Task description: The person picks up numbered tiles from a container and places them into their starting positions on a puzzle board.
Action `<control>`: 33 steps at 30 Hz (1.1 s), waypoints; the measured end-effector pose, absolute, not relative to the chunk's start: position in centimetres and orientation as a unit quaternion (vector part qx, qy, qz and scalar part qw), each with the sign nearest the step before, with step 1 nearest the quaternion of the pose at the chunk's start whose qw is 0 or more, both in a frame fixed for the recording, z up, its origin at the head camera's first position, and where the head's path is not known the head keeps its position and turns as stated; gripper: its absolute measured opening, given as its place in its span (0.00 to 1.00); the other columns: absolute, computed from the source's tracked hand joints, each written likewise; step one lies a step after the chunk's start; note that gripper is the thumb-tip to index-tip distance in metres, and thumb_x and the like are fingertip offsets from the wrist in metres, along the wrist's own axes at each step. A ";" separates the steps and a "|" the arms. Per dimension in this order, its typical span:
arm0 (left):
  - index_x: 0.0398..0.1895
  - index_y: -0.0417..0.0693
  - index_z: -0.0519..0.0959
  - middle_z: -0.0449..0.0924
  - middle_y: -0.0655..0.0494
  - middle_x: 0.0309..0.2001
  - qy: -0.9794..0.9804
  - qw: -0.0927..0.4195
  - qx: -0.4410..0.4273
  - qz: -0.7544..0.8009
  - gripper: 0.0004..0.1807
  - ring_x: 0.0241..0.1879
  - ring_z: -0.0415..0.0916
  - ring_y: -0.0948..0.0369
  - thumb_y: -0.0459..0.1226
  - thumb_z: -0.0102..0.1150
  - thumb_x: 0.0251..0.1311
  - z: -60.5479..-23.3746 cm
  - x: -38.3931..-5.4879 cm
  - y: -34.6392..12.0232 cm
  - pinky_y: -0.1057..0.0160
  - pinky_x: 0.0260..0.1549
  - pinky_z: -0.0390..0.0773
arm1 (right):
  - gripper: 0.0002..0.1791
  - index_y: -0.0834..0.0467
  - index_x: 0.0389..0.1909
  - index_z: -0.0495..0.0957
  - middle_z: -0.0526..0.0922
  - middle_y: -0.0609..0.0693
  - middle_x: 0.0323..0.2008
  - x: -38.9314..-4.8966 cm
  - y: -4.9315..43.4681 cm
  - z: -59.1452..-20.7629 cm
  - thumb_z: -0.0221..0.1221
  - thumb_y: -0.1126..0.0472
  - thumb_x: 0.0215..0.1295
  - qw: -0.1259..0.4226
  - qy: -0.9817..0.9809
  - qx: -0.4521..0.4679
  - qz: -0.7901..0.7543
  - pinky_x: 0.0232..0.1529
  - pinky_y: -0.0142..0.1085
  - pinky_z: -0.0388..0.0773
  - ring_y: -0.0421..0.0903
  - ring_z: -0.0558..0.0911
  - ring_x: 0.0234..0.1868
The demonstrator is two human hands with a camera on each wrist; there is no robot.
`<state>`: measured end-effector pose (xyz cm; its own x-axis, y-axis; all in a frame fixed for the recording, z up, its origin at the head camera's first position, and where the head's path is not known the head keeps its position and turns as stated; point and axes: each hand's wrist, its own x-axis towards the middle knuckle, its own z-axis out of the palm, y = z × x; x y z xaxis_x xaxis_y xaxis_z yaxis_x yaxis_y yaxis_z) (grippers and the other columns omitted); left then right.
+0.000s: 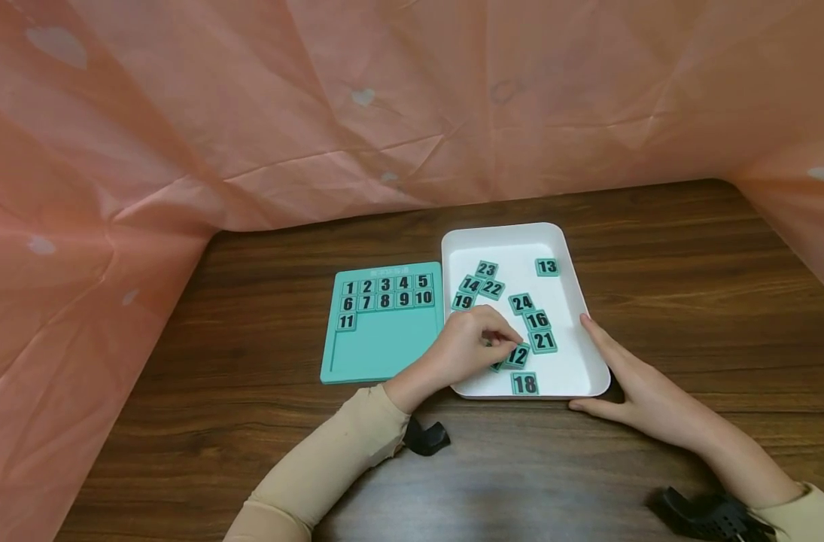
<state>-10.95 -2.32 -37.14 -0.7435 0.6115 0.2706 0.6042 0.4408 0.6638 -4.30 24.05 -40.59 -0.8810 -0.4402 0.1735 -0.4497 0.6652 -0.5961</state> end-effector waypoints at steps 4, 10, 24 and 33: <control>0.33 0.45 0.87 0.82 0.59 0.32 0.833 0.019 0.341 0.435 0.04 0.32 0.73 0.71 0.31 0.64 0.57 -36.4 -11.4 -3.1 0.75 0.34 0.75 | 0.61 0.50 0.76 0.37 0.49 0.61 0.73 -4.3 24.0 -40.6 0.70 0.48 0.52 0.006 -0.912 0.245 0.329 0.54 0.12 0.44 0.56 0.58 0.68; 0.34 0.43 0.86 0.80 0.59 0.33 0.827 0.013 0.305 0.472 0.04 0.33 0.74 0.69 0.30 0.63 0.58 -34.7 -12.2 -5.9 0.71 0.37 0.78 | 0.61 0.50 0.76 0.37 0.50 0.61 0.73 -4.4 23.8 -40.5 0.70 0.47 0.52 0.005 -0.911 0.249 0.328 0.54 0.12 0.45 0.56 0.58 0.68; 0.38 0.44 0.86 0.81 0.56 0.40 0.883 -0.014 0.188 0.429 0.06 0.37 0.79 0.61 0.33 0.64 0.59 -34.5 -13.6 -17.2 0.61 0.35 0.79 | 0.61 0.50 0.76 0.37 0.49 0.62 0.72 -4.5 24.0 -40.3 0.70 0.48 0.52 0.002 -0.909 0.251 0.332 0.54 0.12 0.45 0.56 0.57 0.69; 0.38 0.43 0.86 0.81 0.53 0.39 0.912 0.002 0.138 0.386 0.06 0.36 0.77 0.58 0.34 0.64 0.59 -35.4 -13.6 -19.8 0.59 0.30 0.76 | 0.61 0.50 0.76 0.37 0.50 0.62 0.72 -4.4 24.2 -40.4 0.71 0.49 0.52 0.004 -0.911 0.247 0.331 0.54 0.12 0.45 0.56 0.58 0.68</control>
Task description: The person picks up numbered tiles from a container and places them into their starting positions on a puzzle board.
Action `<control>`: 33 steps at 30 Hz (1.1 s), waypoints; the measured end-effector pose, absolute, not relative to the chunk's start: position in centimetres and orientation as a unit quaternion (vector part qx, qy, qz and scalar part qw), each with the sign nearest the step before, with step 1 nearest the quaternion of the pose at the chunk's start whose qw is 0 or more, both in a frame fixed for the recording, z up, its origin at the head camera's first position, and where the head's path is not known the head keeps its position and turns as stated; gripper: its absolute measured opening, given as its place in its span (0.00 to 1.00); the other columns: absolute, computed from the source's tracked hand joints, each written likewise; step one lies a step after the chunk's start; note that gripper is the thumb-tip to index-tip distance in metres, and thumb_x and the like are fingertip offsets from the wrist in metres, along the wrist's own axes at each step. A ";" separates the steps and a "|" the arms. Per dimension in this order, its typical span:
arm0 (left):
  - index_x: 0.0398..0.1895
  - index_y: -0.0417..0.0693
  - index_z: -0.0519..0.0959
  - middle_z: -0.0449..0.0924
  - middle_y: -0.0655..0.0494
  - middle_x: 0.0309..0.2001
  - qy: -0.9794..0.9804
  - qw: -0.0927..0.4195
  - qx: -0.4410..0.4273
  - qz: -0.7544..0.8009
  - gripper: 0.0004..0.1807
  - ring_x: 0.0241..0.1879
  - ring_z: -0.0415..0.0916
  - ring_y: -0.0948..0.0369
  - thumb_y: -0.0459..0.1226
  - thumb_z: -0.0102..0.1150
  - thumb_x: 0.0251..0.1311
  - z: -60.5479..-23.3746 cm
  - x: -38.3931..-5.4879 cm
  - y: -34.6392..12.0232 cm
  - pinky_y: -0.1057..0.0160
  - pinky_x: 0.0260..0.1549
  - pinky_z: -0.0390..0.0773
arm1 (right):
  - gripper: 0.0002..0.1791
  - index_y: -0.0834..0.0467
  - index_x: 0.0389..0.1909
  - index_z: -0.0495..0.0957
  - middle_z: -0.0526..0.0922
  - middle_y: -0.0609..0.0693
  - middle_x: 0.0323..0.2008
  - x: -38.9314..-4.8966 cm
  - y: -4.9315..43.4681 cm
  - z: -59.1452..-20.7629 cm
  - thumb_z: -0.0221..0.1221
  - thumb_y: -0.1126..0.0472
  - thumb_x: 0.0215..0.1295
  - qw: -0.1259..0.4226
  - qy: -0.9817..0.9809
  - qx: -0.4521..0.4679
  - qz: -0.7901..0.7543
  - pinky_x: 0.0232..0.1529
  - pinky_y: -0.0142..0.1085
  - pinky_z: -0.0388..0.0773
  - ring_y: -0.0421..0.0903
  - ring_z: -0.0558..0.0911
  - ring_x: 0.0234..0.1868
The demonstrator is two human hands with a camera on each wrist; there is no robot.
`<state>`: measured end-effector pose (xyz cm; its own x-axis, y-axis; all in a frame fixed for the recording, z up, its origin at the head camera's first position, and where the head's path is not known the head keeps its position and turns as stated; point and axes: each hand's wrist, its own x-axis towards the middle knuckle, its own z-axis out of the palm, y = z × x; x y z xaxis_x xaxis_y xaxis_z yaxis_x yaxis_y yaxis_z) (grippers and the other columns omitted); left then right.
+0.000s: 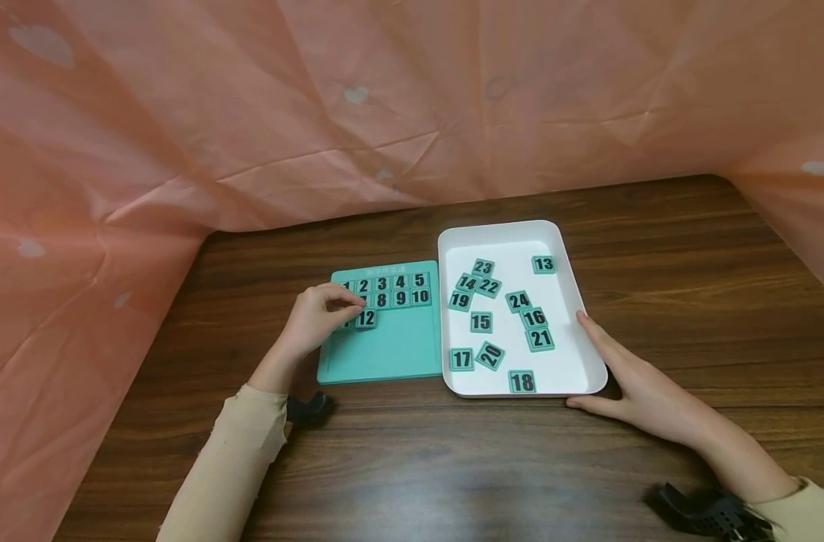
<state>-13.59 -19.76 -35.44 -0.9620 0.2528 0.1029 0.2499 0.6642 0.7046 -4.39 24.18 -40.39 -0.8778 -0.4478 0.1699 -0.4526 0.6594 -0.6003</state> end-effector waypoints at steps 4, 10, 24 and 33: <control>0.38 0.42 0.86 0.82 0.52 0.39 0.918 0.002 0.132 0.374 0.06 0.37 0.76 0.58 0.34 0.64 0.60 -35.8 -13.8 -20.0 0.59 0.31 0.75 | 0.61 0.50 0.76 0.37 0.50 0.62 0.72 -4.4 24.2 -40.4 0.70 0.48 0.52 0.003 -0.911 0.247 0.330 0.54 0.12 0.45 0.56 0.58 0.68; 0.37 0.42 0.86 0.82 0.51 0.39 0.924 -0.004 0.118 0.364 0.06 0.39 0.74 0.56 0.33 0.63 0.60 -36.6 -14.3 -20.4 0.59 0.34 0.74 | 0.61 0.50 0.76 0.37 0.50 0.63 0.72 -4.4 24.3 -40.4 0.70 0.48 0.52 -0.001 -0.911 0.247 0.331 0.53 0.12 0.46 0.57 0.58 0.68; 0.36 0.41 0.87 0.81 0.50 0.38 0.936 -0.018 0.103 0.336 0.05 0.37 0.72 0.56 0.33 0.65 0.58 -37.2 -14.6 -20.2 0.60 0.32 0.72 | 0.61 0.50 0.76 0.38 0.51 0.62 0.72 -4.4 24.3 -40.4 0.70 0.48 0.52 0.005 -0.911 0.250 0.328 0.54 0.12 0.46 0.56 0.59 0.68; 0.35 0.41 0.87 0.81 0.50 0.36 0.938 -0.029 0.111 0.327 0.05 0.35 0.73 0.56 0.32 0.65 0.57 -37.4 -14.6 -20.3 0.61 0.31 0.74 | 0.60 0.50 0.76 0.38 0.51 0.61 0.72 -4.4 24.3 -40.4 0.70 0.48 0.52 0.006 -0.912 0.250 0.326 0.53 0.12 0.46 0.57 0.60 0.67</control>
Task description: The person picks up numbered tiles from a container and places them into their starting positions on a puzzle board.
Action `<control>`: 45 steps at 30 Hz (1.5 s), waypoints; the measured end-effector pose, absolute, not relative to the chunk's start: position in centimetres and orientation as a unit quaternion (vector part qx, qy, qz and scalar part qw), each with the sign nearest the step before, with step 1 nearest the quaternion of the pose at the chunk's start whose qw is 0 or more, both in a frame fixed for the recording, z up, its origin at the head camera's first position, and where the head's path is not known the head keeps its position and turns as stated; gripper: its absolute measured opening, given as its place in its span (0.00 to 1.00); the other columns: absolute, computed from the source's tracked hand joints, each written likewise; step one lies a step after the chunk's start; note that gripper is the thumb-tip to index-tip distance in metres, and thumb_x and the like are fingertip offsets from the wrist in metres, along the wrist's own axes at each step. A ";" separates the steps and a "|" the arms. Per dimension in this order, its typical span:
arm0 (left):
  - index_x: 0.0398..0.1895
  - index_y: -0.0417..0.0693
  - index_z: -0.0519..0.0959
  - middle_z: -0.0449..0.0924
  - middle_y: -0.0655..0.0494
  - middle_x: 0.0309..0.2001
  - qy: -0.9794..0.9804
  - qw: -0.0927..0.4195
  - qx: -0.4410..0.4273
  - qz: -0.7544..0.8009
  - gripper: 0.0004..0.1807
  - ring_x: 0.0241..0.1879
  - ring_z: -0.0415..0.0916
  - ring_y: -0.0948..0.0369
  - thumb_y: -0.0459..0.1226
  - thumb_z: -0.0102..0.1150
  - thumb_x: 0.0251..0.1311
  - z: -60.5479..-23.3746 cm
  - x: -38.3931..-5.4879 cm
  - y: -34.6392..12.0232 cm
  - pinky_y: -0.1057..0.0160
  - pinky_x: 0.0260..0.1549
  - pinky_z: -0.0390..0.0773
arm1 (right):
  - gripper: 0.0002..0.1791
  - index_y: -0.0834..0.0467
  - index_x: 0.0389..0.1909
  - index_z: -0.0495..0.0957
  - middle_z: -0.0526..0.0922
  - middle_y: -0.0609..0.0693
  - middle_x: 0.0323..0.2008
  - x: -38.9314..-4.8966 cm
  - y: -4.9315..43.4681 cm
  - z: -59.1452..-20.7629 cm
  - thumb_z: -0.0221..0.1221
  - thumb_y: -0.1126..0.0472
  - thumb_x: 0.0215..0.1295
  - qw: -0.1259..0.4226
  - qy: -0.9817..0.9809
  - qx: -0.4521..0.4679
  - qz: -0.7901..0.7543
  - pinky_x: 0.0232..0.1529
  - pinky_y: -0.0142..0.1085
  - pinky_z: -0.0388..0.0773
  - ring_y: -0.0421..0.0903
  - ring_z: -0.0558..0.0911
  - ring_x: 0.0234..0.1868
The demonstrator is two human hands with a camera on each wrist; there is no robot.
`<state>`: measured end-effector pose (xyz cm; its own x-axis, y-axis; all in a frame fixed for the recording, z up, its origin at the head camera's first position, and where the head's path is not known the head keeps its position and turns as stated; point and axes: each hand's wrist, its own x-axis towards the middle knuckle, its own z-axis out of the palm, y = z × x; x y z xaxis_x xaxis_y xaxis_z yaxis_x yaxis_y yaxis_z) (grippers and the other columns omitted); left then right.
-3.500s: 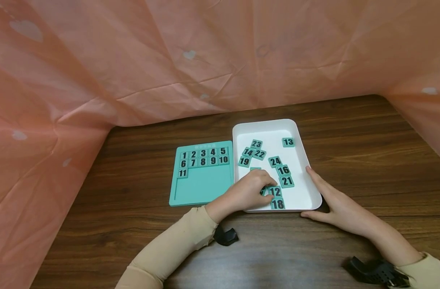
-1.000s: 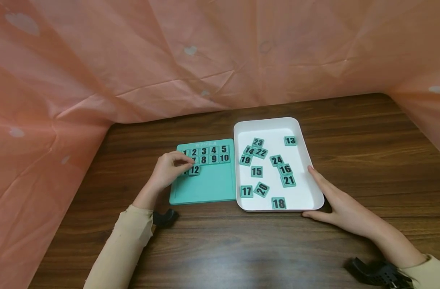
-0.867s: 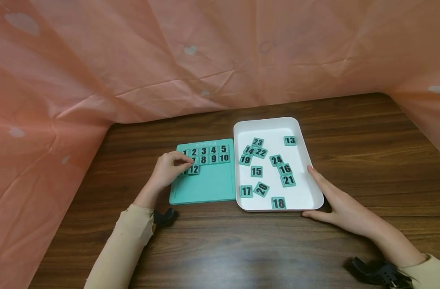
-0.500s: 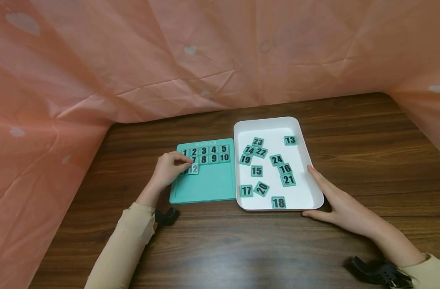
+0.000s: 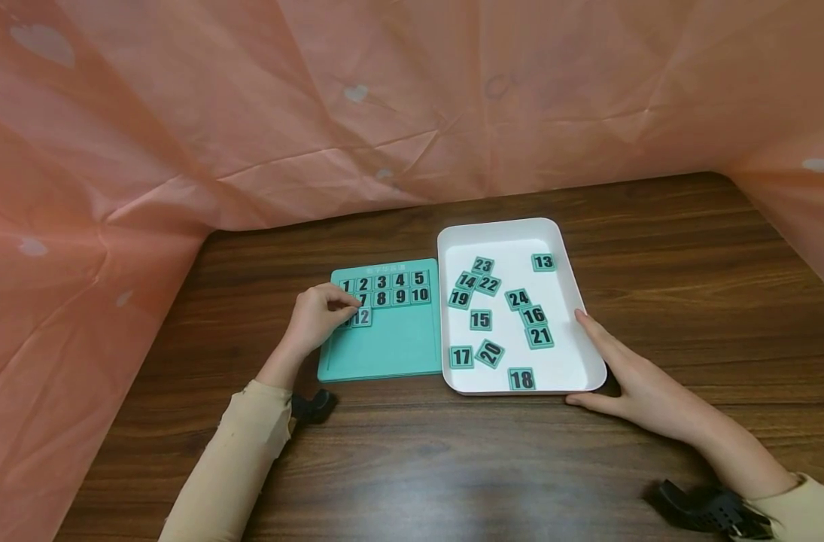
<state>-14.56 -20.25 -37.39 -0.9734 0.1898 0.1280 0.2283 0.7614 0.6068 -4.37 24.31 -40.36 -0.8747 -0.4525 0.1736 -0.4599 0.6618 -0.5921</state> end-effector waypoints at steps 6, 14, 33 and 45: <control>0.34 0.41 0.87 0.81 0.49 0.37 -0.940 0.040 -0.117 -0.318 0.04 0.36 0.74 0.56 0.31 0.65 0.57 -37.3 -14.4 -20.1 0.60 0.32 0.74 | 0.61 0.50 0.76 0.39 0.51 0.62 0.72 -4.4 24.4 -40.4 0.71 0.49 0.52 0.009 -0.912 0.252 0.325 0.54 0.12 0.46 0.57 0.60 0.67; 0.34 0.41 0.87 0.81 0.49 0.38 -0.941 0.043 -0.119 -0.315 0.04 0.37 0.75 0.55 0.30 0.65 0.57 -37.4 -14.2 -20.0 0.58 0.34 0.76 | 0.60 0.50 0.76 0.39 0.52 0.62 0.72 -4.4 24.4 -40.5 0.71 0.49 0.51 0.010 -0.911 0.252 0.325 0.54 0.12 0.46 0.58 0.62 0.66; 0.34 0.40 0.86 0.79 0.50 0.35 -0.938 0.034 -0.112 -0.325 0.04 0.33 0.75 0.57 0.30 0.66 0.56 -37.5 -14.2 -19.8 0.60 0.31 0.77 | 0.60 0.49 0.76 0.39 0.50 0.62 0.72 -4.4 24.4 -40.5 0.70 0.48 0.52 0.002 -0.912 0.248 0.328 0.54 0.13 0.45 0.60 0.60 0.67; 0.33 0.40 0.86 0.79 0.50 0.35 -0.935 0.048 -0.139 -0.323 0.04 0.34 0.73 0.57 0.32 0.64 0.58 -36.6 -14.7 -18.7 0.60 0.32 0.76 | 0.60 0.50 0.76 0.39 0.51 0.62 0.72 -4.4 24.3 -40.4 0.71 0.48 0.52 0.007 -0.913 0.248 0.324 0.55 0.13 0.45 0.59 0.61 0.66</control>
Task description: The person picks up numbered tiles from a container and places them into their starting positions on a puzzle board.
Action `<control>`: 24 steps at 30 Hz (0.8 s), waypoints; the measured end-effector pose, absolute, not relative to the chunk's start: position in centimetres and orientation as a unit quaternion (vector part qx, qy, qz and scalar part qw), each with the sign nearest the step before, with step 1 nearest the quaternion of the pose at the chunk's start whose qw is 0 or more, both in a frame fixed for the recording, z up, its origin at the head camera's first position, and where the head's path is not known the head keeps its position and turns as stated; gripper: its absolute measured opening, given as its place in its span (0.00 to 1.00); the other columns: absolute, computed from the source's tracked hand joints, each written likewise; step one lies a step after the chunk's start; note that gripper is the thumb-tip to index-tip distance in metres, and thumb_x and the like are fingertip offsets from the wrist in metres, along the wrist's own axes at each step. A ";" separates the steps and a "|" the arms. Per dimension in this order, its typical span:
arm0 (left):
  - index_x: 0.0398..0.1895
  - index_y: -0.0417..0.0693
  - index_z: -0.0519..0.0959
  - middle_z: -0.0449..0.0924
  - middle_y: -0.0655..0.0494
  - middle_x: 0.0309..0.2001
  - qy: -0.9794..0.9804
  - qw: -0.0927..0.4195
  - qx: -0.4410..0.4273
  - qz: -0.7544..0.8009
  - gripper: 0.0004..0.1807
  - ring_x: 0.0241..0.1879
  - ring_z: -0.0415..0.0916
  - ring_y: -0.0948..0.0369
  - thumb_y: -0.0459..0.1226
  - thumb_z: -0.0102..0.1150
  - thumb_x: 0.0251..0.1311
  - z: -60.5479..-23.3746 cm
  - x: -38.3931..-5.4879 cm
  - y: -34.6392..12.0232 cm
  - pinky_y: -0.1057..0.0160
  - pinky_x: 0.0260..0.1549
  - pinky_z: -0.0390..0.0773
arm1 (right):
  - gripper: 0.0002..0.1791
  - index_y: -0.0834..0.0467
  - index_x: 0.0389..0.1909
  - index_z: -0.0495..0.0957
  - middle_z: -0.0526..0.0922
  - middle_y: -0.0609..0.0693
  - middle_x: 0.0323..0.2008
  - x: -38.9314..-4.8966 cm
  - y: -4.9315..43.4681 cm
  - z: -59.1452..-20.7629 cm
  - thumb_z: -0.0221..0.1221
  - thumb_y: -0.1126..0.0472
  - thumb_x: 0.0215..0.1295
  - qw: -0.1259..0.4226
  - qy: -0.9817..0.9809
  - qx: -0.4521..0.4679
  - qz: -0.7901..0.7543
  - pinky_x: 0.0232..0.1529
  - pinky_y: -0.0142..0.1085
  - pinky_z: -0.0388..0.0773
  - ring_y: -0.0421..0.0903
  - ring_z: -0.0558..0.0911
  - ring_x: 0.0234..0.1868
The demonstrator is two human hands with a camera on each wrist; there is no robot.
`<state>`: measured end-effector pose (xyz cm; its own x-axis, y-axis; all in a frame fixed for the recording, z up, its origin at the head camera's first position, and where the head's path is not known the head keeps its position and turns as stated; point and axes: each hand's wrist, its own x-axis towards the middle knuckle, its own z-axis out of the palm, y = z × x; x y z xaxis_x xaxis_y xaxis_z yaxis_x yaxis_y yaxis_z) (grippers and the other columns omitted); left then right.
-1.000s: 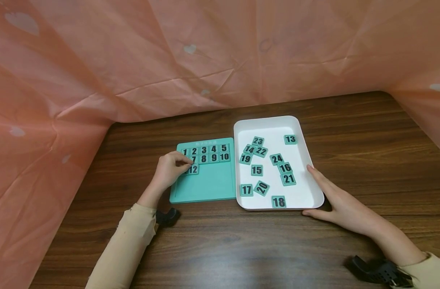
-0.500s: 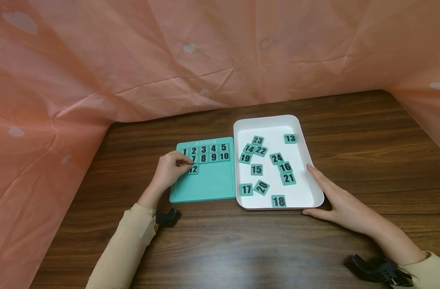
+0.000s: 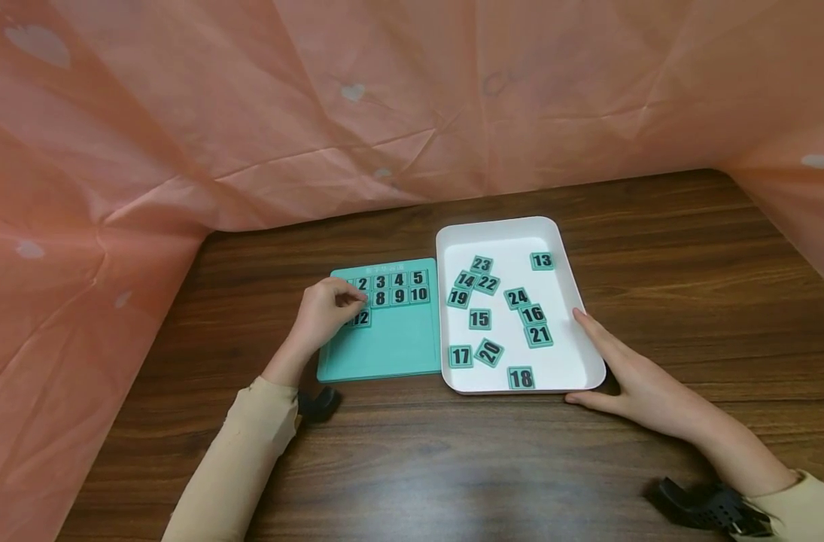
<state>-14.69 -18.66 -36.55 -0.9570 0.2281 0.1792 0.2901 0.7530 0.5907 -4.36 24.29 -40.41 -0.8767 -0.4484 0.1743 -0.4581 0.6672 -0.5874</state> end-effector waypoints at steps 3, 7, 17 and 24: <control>0.34 0.40 0.86 0.79 0.51 0.35 -0.929 0.050 -0.160 -0.329 0.04 0.34 0.74 0.58 0.32 0.63 0.58 -35.8 -14.9 -17.5 0.60 0.34 0.76 | 0.60 0.50 0.76 0.39 0.51 0.62 0.72 -4.3 24.3 -40.4 0.71 0.48 0.52 0.008 -0.913 0.248 0.324 0.55 0.13 0.45 0.59 0.61 0.66; 0.33 0.40 0.86 0.79 0.53 0.34 -0.916 0.047 -0.195 -0.348 0.04 0.33 0.74 0.59 0.30 0.62 0.58 -34.5 -14.9 -15.1 0.61 0.34 0.77 | 0.60 0.50 0.76 0.39 0.51 0.62 0.72 -4.3 24.4 -40.4 0.71 0.48 0.52 0.007 -0.913 0.246 0.326 0.55 0.13 0.45 0.59 0.60 0.67; 0.37 0.41 0.85 0.77 0.56 0.34 -0.887 -0.020 -0.277 -0.369 0.06 0.33 0.73 0.63 0.33 0.64 0.58 -32.8 -14.6 -7.9 0.68 0.34 0.74 | 0.60 0.51 0.76 0.39 0.52 0.63 0.72 -4.3 24.4 -40.4 0.71 0.49 0.51 0.013 -0.912 0.250 0.326 0.55 0.14 0.45 0.60 0.60 0.67; 0.40 0.43 0.84 0.79 0.53 0.37 -0.879 -0.038 -0.309 -0.361 0.08 0.35 0.72 0.63 0.34 0.64 0.58 -31.0 -15.7 -4.2 0.71 0.35 0.72 | 0.60 0.50 0.76 0.39 0.52 0.63 0.72 -4.3 24.3 -40.5 0.71 0.48 0.52 0.010 -0.911 0.249 0.327 0.55 0.14 0.45 0.59 0.60 0.67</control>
<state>-15.66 -4.17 -30.96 -0.8060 0.5707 0.1568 0.5164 0.5487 0.6575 -4.31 24.30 -40.45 -0.8755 -0.4480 0.1812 -0.4610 0.6618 -0.5912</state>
